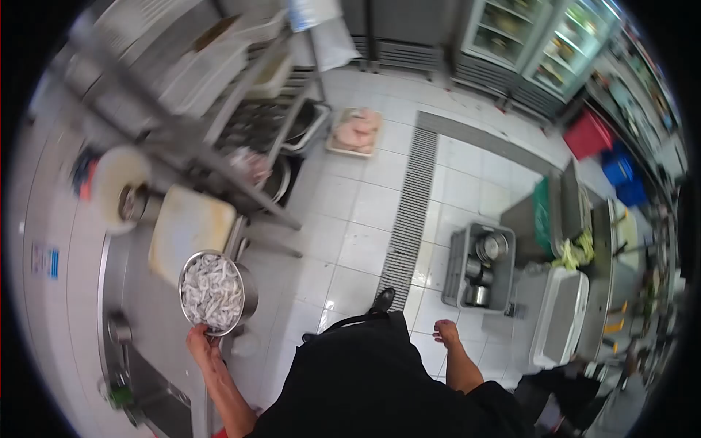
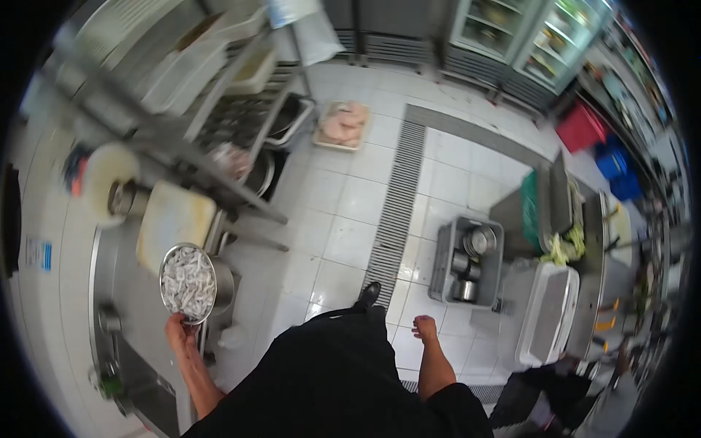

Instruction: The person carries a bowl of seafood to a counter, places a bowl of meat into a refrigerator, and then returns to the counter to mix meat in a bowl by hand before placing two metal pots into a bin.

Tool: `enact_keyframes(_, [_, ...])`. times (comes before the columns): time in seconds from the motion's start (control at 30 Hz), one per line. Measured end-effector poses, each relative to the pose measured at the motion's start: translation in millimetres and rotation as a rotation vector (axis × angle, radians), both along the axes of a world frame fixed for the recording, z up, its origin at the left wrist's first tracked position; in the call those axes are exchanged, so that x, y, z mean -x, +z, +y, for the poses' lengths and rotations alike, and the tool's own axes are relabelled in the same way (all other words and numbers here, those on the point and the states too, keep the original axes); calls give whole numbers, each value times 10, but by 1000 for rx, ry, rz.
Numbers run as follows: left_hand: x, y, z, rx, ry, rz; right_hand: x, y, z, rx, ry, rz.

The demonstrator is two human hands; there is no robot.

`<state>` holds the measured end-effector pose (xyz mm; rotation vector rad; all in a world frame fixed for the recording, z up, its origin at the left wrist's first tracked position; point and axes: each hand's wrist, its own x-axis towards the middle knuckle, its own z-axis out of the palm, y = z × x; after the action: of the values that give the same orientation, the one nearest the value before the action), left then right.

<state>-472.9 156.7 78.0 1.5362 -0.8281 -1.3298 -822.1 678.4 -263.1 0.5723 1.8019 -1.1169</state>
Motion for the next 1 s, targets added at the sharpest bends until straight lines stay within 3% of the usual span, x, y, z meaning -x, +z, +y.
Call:
enact_keyframes(0.13, [820, -479, -60, -100, -171, -9, 491, -257, 201, 28, -48, 21])
enact_keyframes(0.17, [1154, -349, -594, -184, -163, -11, 934, 298, -250, -33, -4, 33])
enact_keyframes(0.3, [2192, -566, -545, -192, -309, -61, 1742, 337, -563, -63, 162, 164])
enact_keyframes(0.37, [2698, -654, -475, -160, -369, -60, 2183, 337, -607, -84, 305, 351])
enact_keyframes(0.43, [3322, -630, -690, -209, -416, -104, 2630, 542, -910, 76, 99, 455])
enact_keyframes(0.47, [3684, -646, -671, -182, -429, -178, 2857, 739, -1039, 145, 32, 363])
enact_keyframes(0.53, [4302, -657, -694, -79, -566, -300, 3331, 952, -1229, 190, 68, 358])
enact_keyframes(0.6, [4952, -991, -857, -77, -595, -153, 3775, 1220, -1477, 267, 89, 336])
enact_keyframes(0.63, [5461, -749, -687, -95, -599, -159, 3992, 1197, -1552, 283, 63, 311])
enact_keyframes(0.7, [6257, -945, -811, -65, -758, -178, 4456, 1255, -1684, 262, 0, 277])
enact_keyframes(0.83, [8006, -670, -571, -136, -975, -78, 5232, 1345, -1646, 190, -65, 283])
enact_keyframes(1.0, [9724, -556, -245, -179, -1196, 4, 5700, 1678, -1210, 185, -426, 391])
